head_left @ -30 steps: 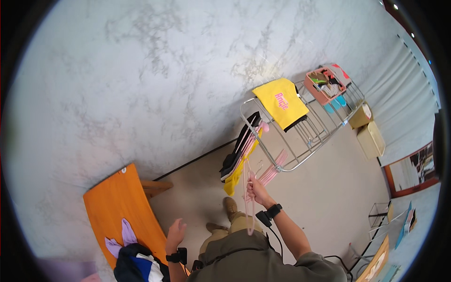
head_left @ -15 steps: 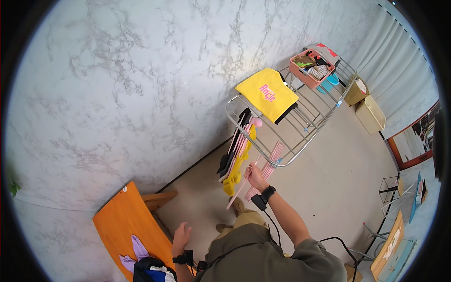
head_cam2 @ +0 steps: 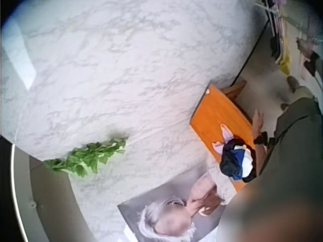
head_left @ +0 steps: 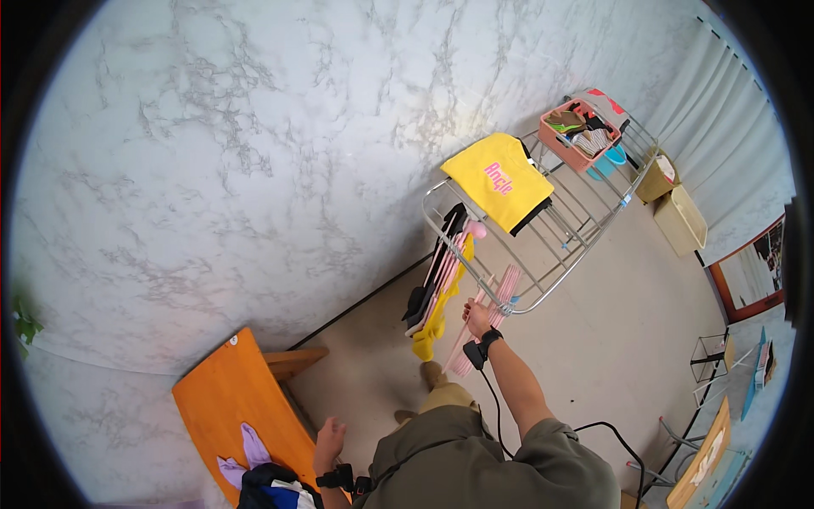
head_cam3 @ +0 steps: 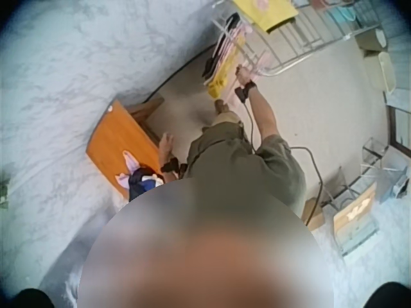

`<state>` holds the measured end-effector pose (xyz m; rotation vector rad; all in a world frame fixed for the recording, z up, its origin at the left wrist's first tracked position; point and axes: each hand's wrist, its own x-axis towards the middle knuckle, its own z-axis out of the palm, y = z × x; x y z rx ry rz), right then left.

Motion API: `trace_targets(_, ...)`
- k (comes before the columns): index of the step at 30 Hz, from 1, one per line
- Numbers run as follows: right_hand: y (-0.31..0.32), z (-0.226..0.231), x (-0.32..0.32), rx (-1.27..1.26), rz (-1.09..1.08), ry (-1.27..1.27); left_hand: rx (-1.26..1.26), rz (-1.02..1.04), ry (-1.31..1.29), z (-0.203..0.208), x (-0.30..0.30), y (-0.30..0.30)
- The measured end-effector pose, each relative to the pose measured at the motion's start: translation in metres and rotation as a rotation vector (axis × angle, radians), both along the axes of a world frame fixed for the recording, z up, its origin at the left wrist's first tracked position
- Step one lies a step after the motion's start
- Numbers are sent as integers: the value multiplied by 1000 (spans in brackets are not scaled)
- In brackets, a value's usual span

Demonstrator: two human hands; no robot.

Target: The recorder is taking dry clothes off a laundry rack, removing them from hangers, and placing them on a wooden table.

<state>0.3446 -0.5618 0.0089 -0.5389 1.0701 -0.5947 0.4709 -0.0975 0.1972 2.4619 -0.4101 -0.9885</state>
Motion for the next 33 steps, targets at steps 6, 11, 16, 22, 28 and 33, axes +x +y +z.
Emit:
trace_targets(6, 0, -19, -1, -253, -24, 300, -25, -44, -25, 2, 1, -1)
trace_targets(11, 0, -28, 1, -334, -87, 547, -50, -13, -25, 2, 6, -3)
trace_targets(16, 9, -20, 0, -314, -156, 755, -48, -13, -7, -8, 11, 1)
trace_targets(22, 27, 19, -5, -302, -325, 781, -58, -22, -44, -19, 17, 5)
trace_targets(28, 35, 32, -4, -377, -328, 824, -88, -32, -3, -17, 17, 2)
trace_targets(33, 50, 36, -6, -632, -417, 839, -71, -36, -7, -19, 15, 1)
